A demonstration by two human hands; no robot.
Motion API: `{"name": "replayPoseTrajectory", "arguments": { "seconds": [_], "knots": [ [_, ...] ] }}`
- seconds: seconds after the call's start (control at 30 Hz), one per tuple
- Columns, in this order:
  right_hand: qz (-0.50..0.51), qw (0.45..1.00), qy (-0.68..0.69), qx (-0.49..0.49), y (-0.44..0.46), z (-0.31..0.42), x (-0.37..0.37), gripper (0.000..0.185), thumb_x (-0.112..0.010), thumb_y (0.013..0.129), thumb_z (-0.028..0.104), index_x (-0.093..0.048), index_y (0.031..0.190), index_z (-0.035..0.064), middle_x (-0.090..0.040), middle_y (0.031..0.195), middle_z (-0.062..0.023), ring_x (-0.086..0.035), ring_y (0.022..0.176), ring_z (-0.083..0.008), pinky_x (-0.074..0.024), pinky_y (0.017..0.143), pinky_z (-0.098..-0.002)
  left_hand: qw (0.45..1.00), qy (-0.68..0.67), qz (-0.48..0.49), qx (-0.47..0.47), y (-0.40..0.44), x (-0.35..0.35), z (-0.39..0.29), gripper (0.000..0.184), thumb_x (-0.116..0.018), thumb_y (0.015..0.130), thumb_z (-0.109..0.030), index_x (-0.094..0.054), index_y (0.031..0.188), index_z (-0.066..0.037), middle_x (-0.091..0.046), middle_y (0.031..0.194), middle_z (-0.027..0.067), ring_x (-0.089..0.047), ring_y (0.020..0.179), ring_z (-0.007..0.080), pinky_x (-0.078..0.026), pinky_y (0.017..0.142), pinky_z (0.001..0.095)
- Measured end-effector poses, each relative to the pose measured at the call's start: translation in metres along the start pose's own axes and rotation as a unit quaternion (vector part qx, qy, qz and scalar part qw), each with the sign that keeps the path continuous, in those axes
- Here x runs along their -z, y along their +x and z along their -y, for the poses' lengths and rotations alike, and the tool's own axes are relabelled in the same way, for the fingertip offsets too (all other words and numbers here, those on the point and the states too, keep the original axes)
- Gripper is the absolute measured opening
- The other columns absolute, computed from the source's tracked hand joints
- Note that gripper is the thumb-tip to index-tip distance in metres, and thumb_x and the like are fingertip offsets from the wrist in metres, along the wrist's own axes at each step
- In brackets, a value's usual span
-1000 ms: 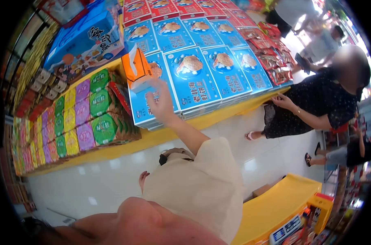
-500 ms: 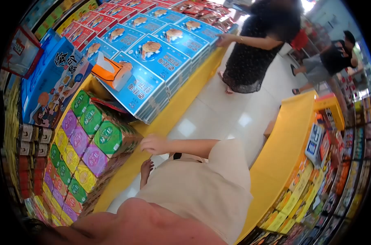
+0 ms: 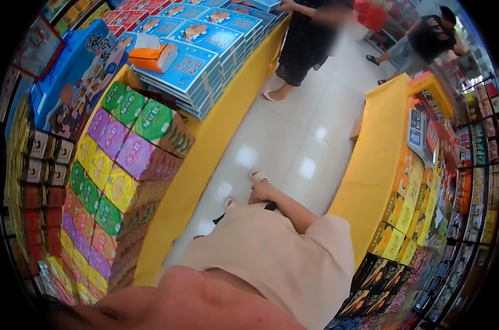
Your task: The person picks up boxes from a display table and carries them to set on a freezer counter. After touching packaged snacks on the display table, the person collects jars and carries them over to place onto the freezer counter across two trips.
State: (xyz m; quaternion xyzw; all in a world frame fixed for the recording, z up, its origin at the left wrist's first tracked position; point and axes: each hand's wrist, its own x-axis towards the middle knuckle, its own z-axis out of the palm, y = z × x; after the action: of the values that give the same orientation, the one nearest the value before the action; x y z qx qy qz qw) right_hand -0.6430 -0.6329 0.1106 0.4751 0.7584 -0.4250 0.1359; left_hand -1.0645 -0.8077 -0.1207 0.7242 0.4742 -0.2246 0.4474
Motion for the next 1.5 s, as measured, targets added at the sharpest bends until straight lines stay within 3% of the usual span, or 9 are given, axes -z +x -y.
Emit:
{"name": "replayPoseTrajectory", "arguments": {
  "seconds": [0.13, 0.2, 0.3, 0.33, 0.5, 0.83, 1.03, 1.37, 1.5],
  "knots": [
    [-0.045, 0.991, 0.069, -0.106, -0.024, 0.009, 0.002, 0.037, -0.045, 0.082, 0.028, -0.051, 0.111, 0.0066, -0.058, 0.103, -0.0177, -0.055, 0.095, -0.0332, -0.0433, 0.081, -0.0393, 0.997, 0.029, -0.039, 0.058, -0.003, -0.043, 0.013, 0.017, -0.045, 0.081, -0.017, -0.058, 0.086, -0.007, -0.061, 0.084, 0.0065, -0.061, 0.074, 0.0197, -0.046, 0.059, 0.0360],
    [-0.084, 0.992, 0.080, -0.054, -0.021, 0.003, -0.005, 0.037, -0.050, 0.078, 0.027, -0.056, 0.108, 0.0065, -0.057, 0.106, -0.0163, -0.052, 0.101, -0.0299, -0.0414, 0.085, -0.0385, 0.731, -0.600, -0.080, 0.316, 0.016, -0.033, -0.007, 0.017, -0.046, 0.079, -0.017, -0.057, 0.086, -0.006, -0.061, 0.084, 0.0070, -0.060, 0.073, 0.0199, -0.046, 0.058, 0.0352],
    [-0.092, 0.991, 0.097, -0.005, -0.013, -0.028, -0.022, 0.036, -0.050, 0.079, 0.027, -0.056, 0.107, 0.0049, -0.057, 0.106, -0.0160, -0.053, 0.099, -0.0308, -0.0424, 0.084, -0.0381, 0.836, -0.513, -0.088, 0.172, 0.018, 0.042, -0.048, 0.019, -0.048, 0.077, -0.020, -0.057, 0.087, -0.006, -0.059, 0.081, 0.0063, -0.059, 0.070, 0.0182, -0.045, 0.057, 0.0334],
    [-0.093, 0.992, 0.090, -0.006, -0.018, -0.034, -0.020, 0.036, -0.050, 0.079, 0.027, -0.056, 0.107, 0.0049, -0.057, 0.106, -0.0160, -0.053, 0.099, -0.0308, -0.0424, 0.084, -0.0381, 0.729, -0.630, -0.126, 0.236, 0.030, 0.059, -0.069, 0.019, -0.048, 0.078, -0.021, -0.057, 0.086, -0.006, -0.059, 0.080, 0.0061, -0.059, 0.070, 0.0176, -0.045, 0.056, 0.0330],
    [-0.059, 0.989, 0.106, -0.078, -0.032, -0.053, 0.011, 0.043, -0.049, 0.079, 0.030, -0.051, 0.115, 0.0063, -0.059, 0.104, -0.0144, -0.055, 0.096, -0.0306, -0.0433, 0.083, -0.0384, 0.766, -0.589, -0.186, 0.178, 0.062, 0.140, -0.172, 0.021, -0.048, 0.078, -0.020, -0.057, 0.091, -0.005, -0.060, 0.082, 0.0058, -0.058, 0.069, 0.0159, -0.045, 0.055, 0.0311],
    [-0.039, 0.990, 0.125, -0.054, -0.043, -0.095, -0.008, 0.042, -0.048, 0.078, 0.029, -0.053, 0.114, 0.0066, -0.059, 0.104, -0.0157, -0.056, 0.096, -0.0306, -0.0431, 0.083, -0.0380, 0.935, -0.325, -0.145, -0.003, 0.106, 0.108, -0.188, 0.025, -0.052, 0.073, -0.015, -0.061, 0.090, 0.001, -0.062, 0.077, 0.0108, -0.060, 0.068, 0.0195, -0.048, 0.056, 0.0293],
    [-0.076, 0.988, 0.126, -0.041, -0.039, -0.105, -0.013, 0.036, -0.047, 0.079, 0.030, -0.055, 0.108, 0.0099, -0.059, 0.102, -0.0155, -0.056, 0.094, -0.0312, -0.0437, 0.081, -0.0398, 0.854, -0.459, -0.088, 0.228, 0.049, 0.095, -0.181, 0.022, -0.049, 0.076, -0.014, -0.060, 0.087, 0.002, -0.063, 0.081, 0.0145, -0.062, 0.062, 0.0207, -0.049, 0.052, 0.0324],
    [-0.074, 0.979, 0.189, -0.013, -0.037, -0.113, -0.030, 0.031, -0.048, 0.077, 0.025, -0.061, 0.095, 0.0046, -0.060, 0.099, -0.0175, -0.057, 0.091, -0.0316, -0.0437, 0.080, -0.0384, 0.991, -0.015, -0.121, -0.050, 0.059, 0.077, -0.171, 0.023, -0.048, 0.078, -0.021, -0.063, 0.084, -0.005, -0.063, 0.085, 0.0140, -0.061, 0.076, 0.0276, -0.049, 0.067, 0.0361],
    [-0.030, 0.952, 0.260, -0.161, 0.002, -0.193, -0.098, 0.033, -0.050, 0.076, 0.027, -0.063, 0.094, 0.0031, -0.063, 0.090, -0.0152, -0.061, 0.084, -0.0287, -0.0459, 0.077, -0.0373, 0.969, -0.202, -0.112, 0.090, 0.039, 0.118, -0.230, 0.023, -0.048, 0.078, -0.023, -0.063, 0.083, -0.006, -0.062, 0.087, 0.0143, -0.059, 0.082, 0.0308, -0.046, 0.074, 0.0373]
  ]
}}
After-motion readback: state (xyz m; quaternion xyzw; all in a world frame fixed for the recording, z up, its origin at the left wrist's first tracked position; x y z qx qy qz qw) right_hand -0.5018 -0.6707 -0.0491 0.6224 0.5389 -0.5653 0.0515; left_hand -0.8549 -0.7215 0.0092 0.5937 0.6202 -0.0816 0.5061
